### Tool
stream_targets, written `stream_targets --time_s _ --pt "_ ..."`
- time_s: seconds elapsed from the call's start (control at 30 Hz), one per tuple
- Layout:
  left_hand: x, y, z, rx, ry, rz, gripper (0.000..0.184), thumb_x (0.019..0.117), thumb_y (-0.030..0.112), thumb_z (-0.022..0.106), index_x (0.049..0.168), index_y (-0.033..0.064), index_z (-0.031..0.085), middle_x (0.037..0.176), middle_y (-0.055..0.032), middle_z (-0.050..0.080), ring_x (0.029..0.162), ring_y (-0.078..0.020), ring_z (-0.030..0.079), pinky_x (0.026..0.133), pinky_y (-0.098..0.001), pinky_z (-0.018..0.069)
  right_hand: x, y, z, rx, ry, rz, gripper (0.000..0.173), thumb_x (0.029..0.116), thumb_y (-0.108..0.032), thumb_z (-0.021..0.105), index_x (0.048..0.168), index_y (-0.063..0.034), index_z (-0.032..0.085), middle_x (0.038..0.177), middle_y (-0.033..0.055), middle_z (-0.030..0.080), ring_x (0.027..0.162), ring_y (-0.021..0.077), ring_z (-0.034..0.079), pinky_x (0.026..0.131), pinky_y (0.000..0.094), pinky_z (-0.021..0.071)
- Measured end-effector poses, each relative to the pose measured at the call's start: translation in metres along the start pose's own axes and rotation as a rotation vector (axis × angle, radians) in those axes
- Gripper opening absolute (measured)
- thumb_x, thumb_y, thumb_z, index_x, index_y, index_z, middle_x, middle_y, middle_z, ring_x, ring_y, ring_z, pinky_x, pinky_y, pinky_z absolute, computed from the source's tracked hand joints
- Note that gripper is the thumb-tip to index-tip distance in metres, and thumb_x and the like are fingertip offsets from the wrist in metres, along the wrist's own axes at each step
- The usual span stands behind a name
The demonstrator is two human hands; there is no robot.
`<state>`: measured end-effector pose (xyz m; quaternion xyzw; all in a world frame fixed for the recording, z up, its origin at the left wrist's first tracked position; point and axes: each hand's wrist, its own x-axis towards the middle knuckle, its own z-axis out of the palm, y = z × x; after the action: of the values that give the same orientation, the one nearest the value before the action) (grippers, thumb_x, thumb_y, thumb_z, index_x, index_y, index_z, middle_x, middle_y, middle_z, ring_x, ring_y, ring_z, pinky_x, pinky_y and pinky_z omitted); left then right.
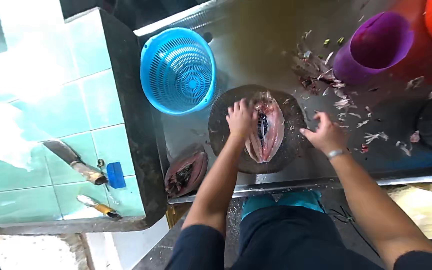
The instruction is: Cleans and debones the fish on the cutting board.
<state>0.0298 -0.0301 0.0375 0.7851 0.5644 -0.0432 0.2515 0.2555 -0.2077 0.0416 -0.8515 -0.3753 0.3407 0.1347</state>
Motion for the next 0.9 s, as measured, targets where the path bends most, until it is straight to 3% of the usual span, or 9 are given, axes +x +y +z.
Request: stream_targets --time_s 0.07,0.17,0.27,0.37,0.47,0.67,0.73,0.8,0.9 --pt "0.031 0.011 0.000 0.071 -0.142 0.000 0.053 0.1010 0.045 0.058 0.140 0.0094 0.059 0.139 -0.0194 0.062 0.135 -0.0432 0.052 0.104 -0.0725 0.0390 0.027 0.003 0.004 0.216 -0.047 0.094 0.074 0.0846 -0.040 0.085 0.139 -0.0004 0.053 0.111 0.0306 0.067 0.101 0.0482 0.067 0.089 0.0692 0.0516" --pt "0.038 0.030 -0.025 0.098 -0.313 0.099 0.039 0.1037 0.038 0.056 0.122 0.0051 0.066 0.115 -0.0220 0.070 0.111 -0.0429 0.068 0.092 -0.0713 0.0507 0.039 0.004 -0.005 0.283 0.068 0.066 0.071 0.0865 -0.038 0.082 0.136 0.0016 0.050 0.105 0.0282 0.068 0.095 0.0457 0.068 0.085 0.0663 0.0536" --pt "-0.017 0.048 -0.055 -0.030 -0.301 0.238 0.033 0.1054 0.033 0.057 0.113 0.0028 0.068 0.101 -0.0189 0.071 0.097 -0.0360 0.071 0.089 -0.0620 0.0546 0.040 0.025 0.004 0.331 -0.049 0.080 0.074 0.0829 -0.037 0.087 0.134 0.0029 0.051 0.105 0.0283 0.067 0.091 0.0433 0.068 0.081 0.0643 0.0550" --pt "-0.078 0.066 -0.078 -0.189 -0.168 0.323 0.024 0.1040 0.026 0.059 0.108 0.0037 0.068 0.090 -0.0122 0.072 0.085 -0.0256 0.071 0.082 -0.0517 0.0578 0.042 0.036 -0.007 0.300 0.065 -0.005 0.068 0.0850 -0.035 0.083 0.130 0.0062 0.052 0.110 0.0300 0.065 0.101 0.0463 0.066 0.088 0.0664 0.0530" --pt "-0.122 0.064 -0.083 -0.419 -0.027 0.223 0.022 0.1030 0.020 0.056 0.113 0.0054 0.069 0.091 -0.0075 0.072 0.084 -0.0168 0.071 0.080 -0.0438 0.0590 0.038 0.033 0.007 0.202 -0.138 -0.141 0.068 0.0781 -0.030 0.090 0.128 0.0011 0.055 0.106 0.0265 0.066 0.096 0.0444 0.067 0.083 0.0669 0.0541" --pt "-0.128 -0.003 -0.021 -0.898 0.116 -0.141 0.026 0.1036 0.022 0.055 0.119 0.0036 0.065 0.095 -0.0100 0.073 0.082 -0.0197 0.073 0.073 -0.0443 0.0631 0.010 0.036 -0.023 0.245 0.120 -0.034 0.053 0.0917 -0.031 0.076 0.132 -0.0007 0.060 0.097 0.0238 0.068 0.085 0.0402 0.066 0.082 0.0626 0.0525" --pt "-0.112 -0.038 0.010 -0.779 0.086 -0.291 0.030 0.1037 0.026 0.058 0.121 0.0024 0.065 0.099 -0.0146 0.074 0.085 -0.0251 0.075 0.075 -0.0495 0.0644 -0.007 0.024 -0.034 0.173 0.090 -0.090 0.048 0.0922 -0.032 0.076 0.127 -0.0016 0.064 0.092 0.0201 0.067 0.080 0.0358 0.064 0.078 0.0598 0.0522" --pt "-0.104 -0.067 0.025 -0.531 0.060 -0.387 0.042 0.1015 0.035 0.062 0.126 0.0015 0.065 0.108 -0.0197 0.073 0.097 -0.0330 0.073 0.089 -0.0572 0.0579 -0.024 -0.001 -0.038 0.057 -0.007 -0.158 0.043 0.0907 -0.034 0.077 0.121 -0.0045 0.069 0.092 0.0205 0.069 0.082 0.0387 0.065 0.078 0.0640 0.0518" --pt "-0.100 -0.091 0.028 -0.501 0.111 -0.469 0.046 0.0968 0.043 0.068 0.125 0.0069 0.069 0.110 -0.0125 0.075 0.096 -0.0263 0.074 0.088 -0.0517 0.0601 -0.040 -0.054 -0.025 -0.220 -0.200 -0.275 0.040 0.0853 -0.040 0.076 0.116 -0.0142 0.074 0.096 0.0203 0.073 0.091 0.0434 0.070 0.077 0.0690 0.0526"
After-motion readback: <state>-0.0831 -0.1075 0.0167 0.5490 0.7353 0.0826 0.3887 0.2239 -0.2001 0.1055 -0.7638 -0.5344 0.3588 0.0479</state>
